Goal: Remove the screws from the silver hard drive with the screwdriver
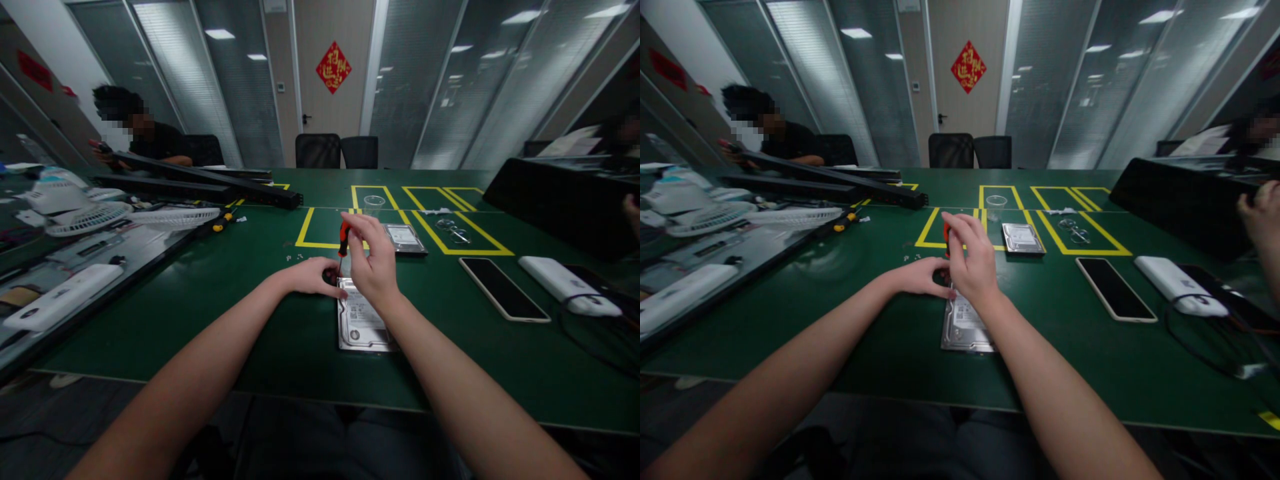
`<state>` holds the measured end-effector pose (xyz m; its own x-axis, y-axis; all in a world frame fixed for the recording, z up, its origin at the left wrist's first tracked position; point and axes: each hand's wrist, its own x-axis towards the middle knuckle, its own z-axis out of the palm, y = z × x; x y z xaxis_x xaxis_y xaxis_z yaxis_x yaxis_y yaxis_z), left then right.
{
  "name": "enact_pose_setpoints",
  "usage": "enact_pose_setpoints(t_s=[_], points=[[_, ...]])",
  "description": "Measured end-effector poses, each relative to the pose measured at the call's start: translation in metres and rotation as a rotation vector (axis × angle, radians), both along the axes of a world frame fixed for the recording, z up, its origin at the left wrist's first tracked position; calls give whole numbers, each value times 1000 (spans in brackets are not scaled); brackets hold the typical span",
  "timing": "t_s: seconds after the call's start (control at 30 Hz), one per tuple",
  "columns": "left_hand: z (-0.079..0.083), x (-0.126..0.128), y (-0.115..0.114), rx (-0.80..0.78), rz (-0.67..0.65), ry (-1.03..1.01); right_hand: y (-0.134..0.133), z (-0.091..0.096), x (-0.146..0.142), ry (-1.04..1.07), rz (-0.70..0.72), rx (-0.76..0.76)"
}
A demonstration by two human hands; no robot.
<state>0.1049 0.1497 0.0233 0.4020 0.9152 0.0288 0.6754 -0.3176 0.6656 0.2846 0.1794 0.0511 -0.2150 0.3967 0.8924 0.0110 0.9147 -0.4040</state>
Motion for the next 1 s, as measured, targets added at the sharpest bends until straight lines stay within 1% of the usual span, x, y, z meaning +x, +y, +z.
enact_pose_setpoints(t_s=[0.13, 0.3, 0.67, 0.87, 1.0], points=[[1, 0, 0, -7, 6, 2, 2, -2, 0, -7, 30, -19], [1, 0, 0, -12, 7, 11, 4, -5, -2, -5, -8, -6], [2, 0, -1, -18, 6, -9, 2, -2, -3, -2, -51, 2], [2, 0, 0, -23, 3, -8, 6, -7, -4, 8, 4, -50], [1, -1, 0, -25, 11, -8, 6, -5, -4, 0, -36, -4]])
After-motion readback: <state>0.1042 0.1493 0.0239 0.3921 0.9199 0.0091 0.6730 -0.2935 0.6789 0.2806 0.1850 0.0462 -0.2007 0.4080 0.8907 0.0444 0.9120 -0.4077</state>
